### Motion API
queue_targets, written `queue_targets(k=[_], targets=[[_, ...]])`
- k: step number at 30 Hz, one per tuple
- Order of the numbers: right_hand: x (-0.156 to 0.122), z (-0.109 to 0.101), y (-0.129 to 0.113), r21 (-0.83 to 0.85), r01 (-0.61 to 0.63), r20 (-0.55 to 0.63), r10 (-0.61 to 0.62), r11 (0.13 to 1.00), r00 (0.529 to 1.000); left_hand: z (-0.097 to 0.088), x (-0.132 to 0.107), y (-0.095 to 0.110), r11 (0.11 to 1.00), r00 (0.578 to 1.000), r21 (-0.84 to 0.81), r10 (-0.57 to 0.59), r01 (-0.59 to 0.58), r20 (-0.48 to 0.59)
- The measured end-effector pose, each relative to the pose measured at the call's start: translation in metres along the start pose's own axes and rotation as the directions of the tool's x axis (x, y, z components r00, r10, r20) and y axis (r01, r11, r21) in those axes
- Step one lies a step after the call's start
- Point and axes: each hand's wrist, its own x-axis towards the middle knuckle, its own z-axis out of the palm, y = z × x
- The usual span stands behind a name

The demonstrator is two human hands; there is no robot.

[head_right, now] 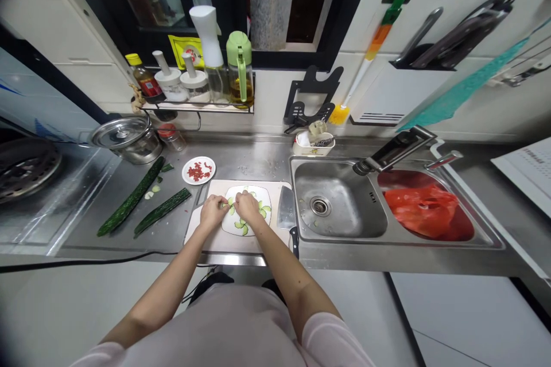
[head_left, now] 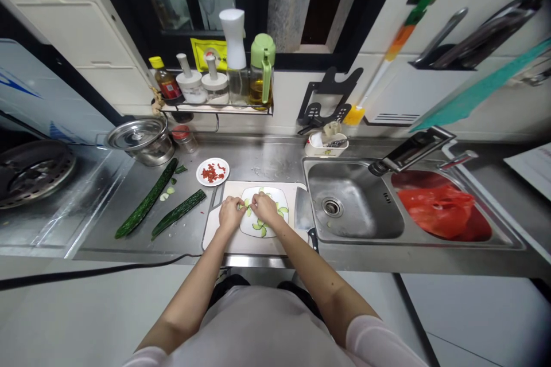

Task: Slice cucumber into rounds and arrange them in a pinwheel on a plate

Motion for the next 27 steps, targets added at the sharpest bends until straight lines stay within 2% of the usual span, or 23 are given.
queue_targets(k=[14, 22, 27], targets=[[-0.001, -0.004, -0.003, -0.007, -0.006, 0.002, 0.006, 1.000, 1.000, 0.003, 0.003, 0.003, 1.000, 1.000, 0.024, -0.006, 0.006, 0.017], [-0.002, -0.003, -0.003, 0.020, -0.008, -0.009, 0.008, 1.000, 1.000, -0.001, 0.004, 0.007, 0.994, 0.994, 0.061, -0.094, 0.090, 0.049], [-0.003, -0.016, 0.002, 0.088, -0.049, -0.114, 0.059, 0.995, 0.992, -0.004, 0.005, 0.008, 0.988, 0.987, 0.062, -0.147, 0.143, 0.061]])
